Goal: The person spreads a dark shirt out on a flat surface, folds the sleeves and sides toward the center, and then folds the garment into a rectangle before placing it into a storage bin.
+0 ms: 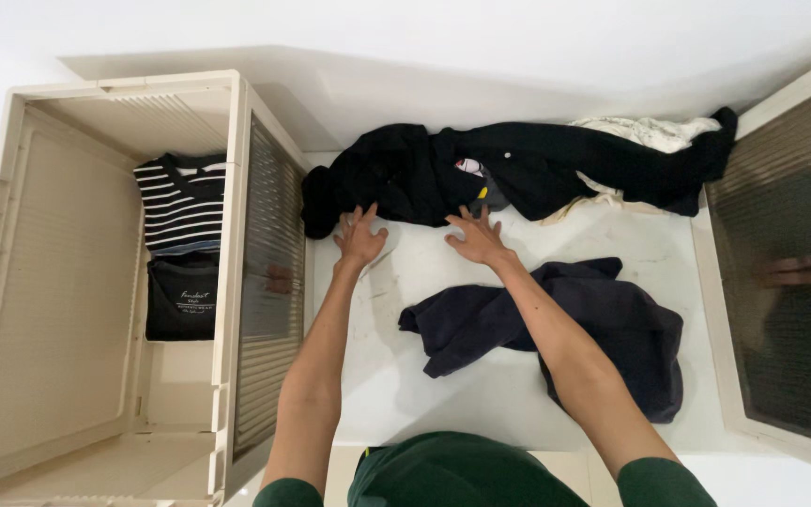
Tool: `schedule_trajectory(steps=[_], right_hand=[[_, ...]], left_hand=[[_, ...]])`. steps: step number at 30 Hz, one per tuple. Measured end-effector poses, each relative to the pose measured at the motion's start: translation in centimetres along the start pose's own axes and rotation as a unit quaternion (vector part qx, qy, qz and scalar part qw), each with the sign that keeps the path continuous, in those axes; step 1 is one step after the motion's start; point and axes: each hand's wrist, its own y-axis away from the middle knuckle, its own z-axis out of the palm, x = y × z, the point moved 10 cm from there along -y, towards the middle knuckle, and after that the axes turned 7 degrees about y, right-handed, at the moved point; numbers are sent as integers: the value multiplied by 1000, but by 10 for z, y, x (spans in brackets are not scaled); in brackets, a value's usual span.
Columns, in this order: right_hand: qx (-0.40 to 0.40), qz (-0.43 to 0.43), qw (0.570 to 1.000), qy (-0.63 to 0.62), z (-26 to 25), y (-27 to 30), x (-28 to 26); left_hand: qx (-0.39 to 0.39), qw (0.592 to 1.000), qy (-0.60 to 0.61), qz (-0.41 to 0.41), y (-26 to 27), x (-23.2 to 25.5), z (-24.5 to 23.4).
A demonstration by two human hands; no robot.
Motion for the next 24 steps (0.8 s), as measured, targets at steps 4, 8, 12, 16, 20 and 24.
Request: schedule_trajectory(steps=[4, 8, 12, 16, 20, 24], right_hand=[[-1, -5, 1000, 2, 5, 24, -9], [51, -58, 995, -60, -12, 58, -18], [269, -123, 929, -223, -64, 131, 4], [372, -57, 865, -331, -94, 218, 60], [512, 29, 844, -158, -115, 322, 111], [524, 181, 825, -108, -82, 400, 184]], left_hand=[[59, 996, 48, 53, 4, 1, 3], [153, 964, 122, 180, 68, 15, 40], [39, 953, 261, 148, 155, 6, 107], [28, 952, 246, 180, 233, -6, 106], [54, 960, 204, 187, 271, -2, 103], [47, 955, 177, 232, 300, 28, 99]])
